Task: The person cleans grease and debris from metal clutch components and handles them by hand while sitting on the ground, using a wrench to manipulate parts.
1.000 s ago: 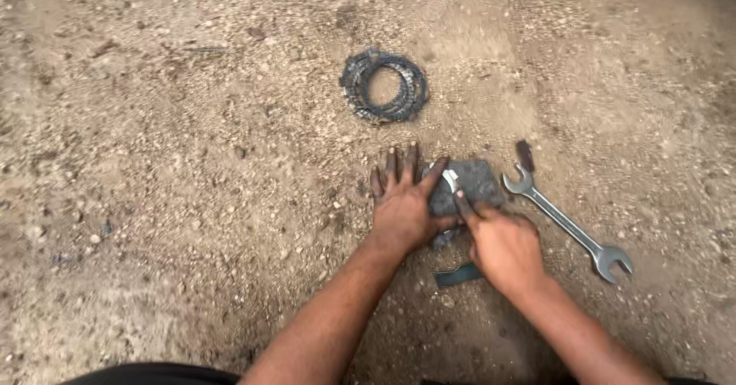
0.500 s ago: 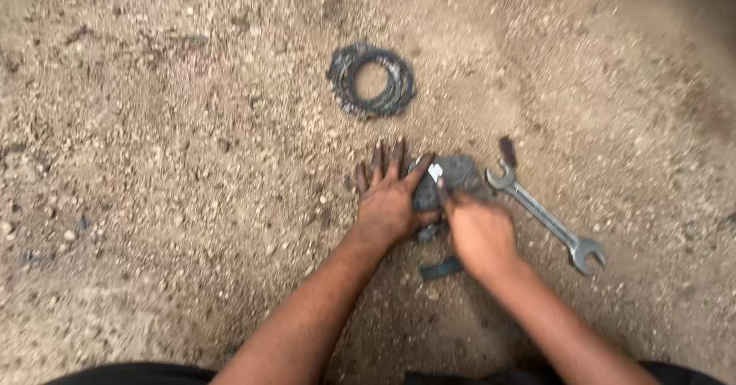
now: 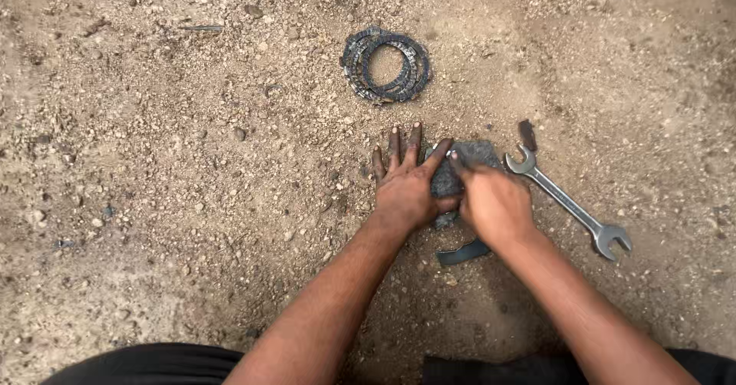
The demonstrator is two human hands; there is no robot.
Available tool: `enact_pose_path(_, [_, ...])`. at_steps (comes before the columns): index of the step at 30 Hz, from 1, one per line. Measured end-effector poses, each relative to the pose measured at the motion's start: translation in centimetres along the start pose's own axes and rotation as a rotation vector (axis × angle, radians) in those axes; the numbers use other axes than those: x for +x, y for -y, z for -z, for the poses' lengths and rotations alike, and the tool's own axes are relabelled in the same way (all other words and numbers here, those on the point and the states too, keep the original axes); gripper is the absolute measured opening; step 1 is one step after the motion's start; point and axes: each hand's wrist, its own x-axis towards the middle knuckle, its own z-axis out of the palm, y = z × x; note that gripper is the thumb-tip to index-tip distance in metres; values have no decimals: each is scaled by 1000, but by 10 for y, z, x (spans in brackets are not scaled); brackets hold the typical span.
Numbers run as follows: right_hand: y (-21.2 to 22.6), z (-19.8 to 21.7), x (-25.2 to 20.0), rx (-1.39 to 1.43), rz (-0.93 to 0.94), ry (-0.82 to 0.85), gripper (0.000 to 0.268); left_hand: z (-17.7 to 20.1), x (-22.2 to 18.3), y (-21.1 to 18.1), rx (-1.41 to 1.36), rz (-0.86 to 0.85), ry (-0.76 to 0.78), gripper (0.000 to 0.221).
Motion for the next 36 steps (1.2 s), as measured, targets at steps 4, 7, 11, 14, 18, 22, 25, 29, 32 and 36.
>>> enact_pose_path(4, [0,-1,-8,-61,87,-128,63,2,0,-3,4,3,26,112])
enact_pose_path(7, [0,-1,1,-70,40,-20,62,2,3,-1,-10,-18,-12,112])
enact_pose_path(11, [-3,0,-20,-96,63,-55,71,3,4,-1,-20,-14,-12,115])
enact_pose_path(14, [-4,2,3,-57,43,-31,58,-1,3,-3,4,-3,-5,115])
enact_pose_path(18, [-3,1,-12,-131,154,-99,80,-3,-1,-6,-8,-18,-43,113])
enact_pose_path(22, [1,2,-2,-116,149,-198,61,1,2,-5,0,9,-6,114])
enact_pose_path(25, [-4,3,-4,-55,103,-126,60,-3,4,-1,-15,-33,-69,112])
enact_pose_path(29, [0,8,-7,-138,87,-86,65,-1,1,2,-29,-10,-54,114])
enact_pose_path(32, [2,8,-2,-161,60,-15,58,-5,2,-3,5,-13,-22,113])
enact_pose_path(36, [-5,9,-19,-190,206,-197,75,1,5,-5,19,-33,-25,113])
